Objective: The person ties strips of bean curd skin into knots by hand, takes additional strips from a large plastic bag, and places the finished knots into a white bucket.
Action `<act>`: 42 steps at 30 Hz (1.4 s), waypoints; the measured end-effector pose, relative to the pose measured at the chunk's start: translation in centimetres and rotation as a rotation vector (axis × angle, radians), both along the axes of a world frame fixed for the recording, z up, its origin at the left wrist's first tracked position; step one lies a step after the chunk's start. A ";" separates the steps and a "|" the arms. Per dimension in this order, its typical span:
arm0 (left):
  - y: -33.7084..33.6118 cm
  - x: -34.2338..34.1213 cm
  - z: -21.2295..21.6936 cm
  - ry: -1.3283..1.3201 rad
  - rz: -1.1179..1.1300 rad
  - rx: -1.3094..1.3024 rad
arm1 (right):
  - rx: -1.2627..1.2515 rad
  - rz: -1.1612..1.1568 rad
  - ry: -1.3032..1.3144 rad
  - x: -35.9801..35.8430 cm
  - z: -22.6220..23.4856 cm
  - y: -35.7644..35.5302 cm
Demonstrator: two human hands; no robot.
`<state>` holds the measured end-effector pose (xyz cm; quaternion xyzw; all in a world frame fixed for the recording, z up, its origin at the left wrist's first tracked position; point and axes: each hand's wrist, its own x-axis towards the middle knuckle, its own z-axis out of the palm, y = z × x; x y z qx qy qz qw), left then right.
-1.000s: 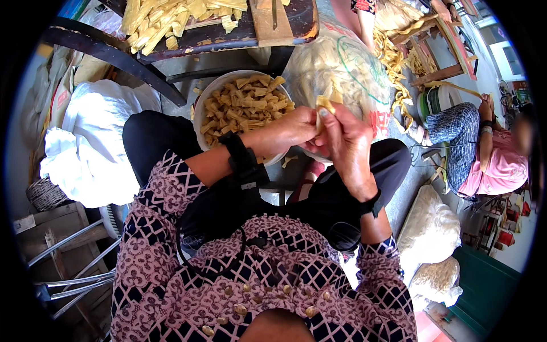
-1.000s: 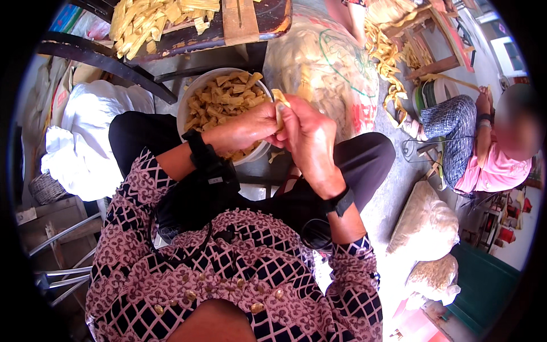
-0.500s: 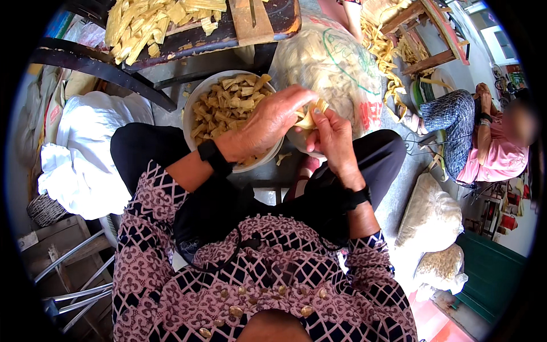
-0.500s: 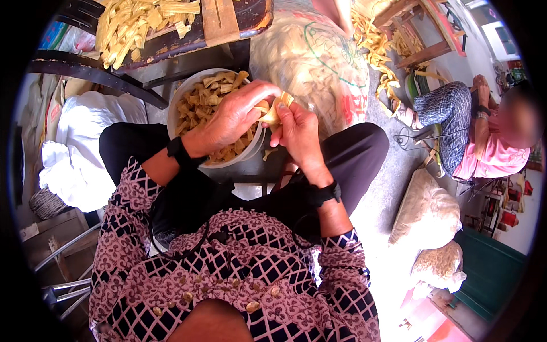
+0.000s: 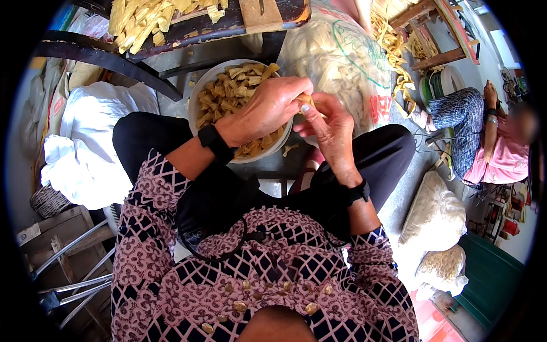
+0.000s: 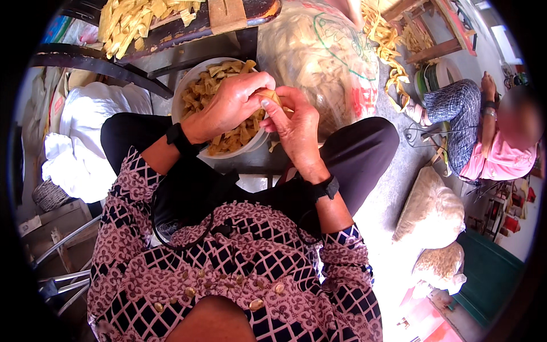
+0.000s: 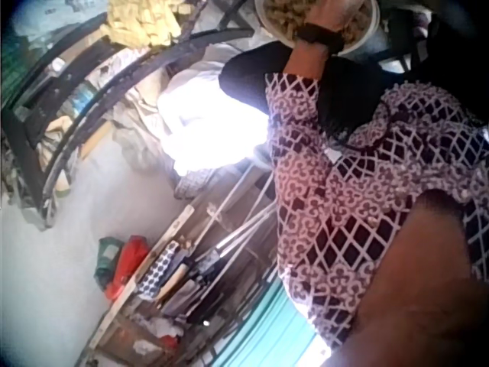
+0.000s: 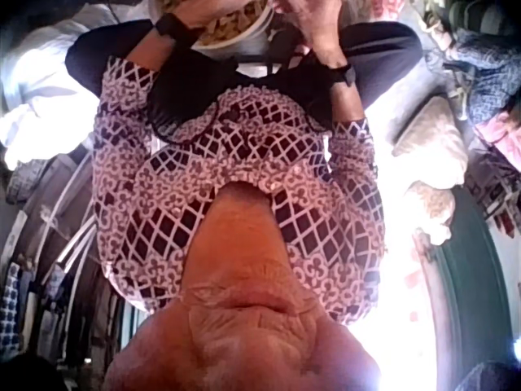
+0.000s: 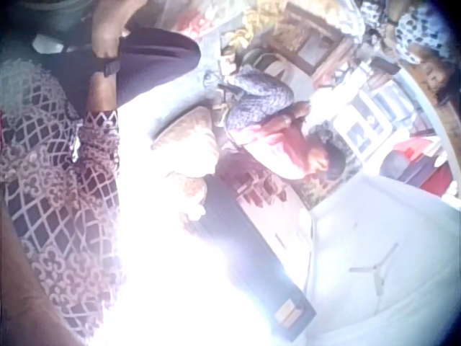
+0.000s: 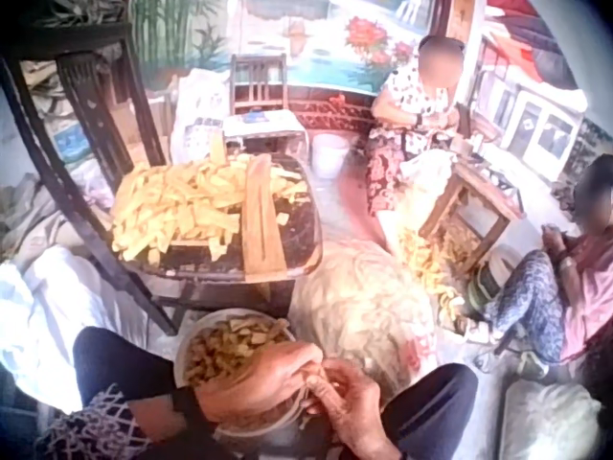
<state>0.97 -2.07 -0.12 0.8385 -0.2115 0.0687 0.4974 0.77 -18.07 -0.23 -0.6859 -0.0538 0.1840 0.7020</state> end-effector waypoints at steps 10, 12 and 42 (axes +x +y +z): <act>-1.0 0.2 -2.1 0.443 0.163 -0.409 | -0.130 -0.138 -0.118 -0.3 -2.4 0.4; -1.3 0.2 -2.2 0.490 0.198 -0.461 | -0.227 -0.141 -0.155 -0.4 -3.1 0.4; -0.7 0.2 -5.7 0.526 0.204 -0.587 | 0.498 -0.014 0.495 0.7 -4.9 -1.3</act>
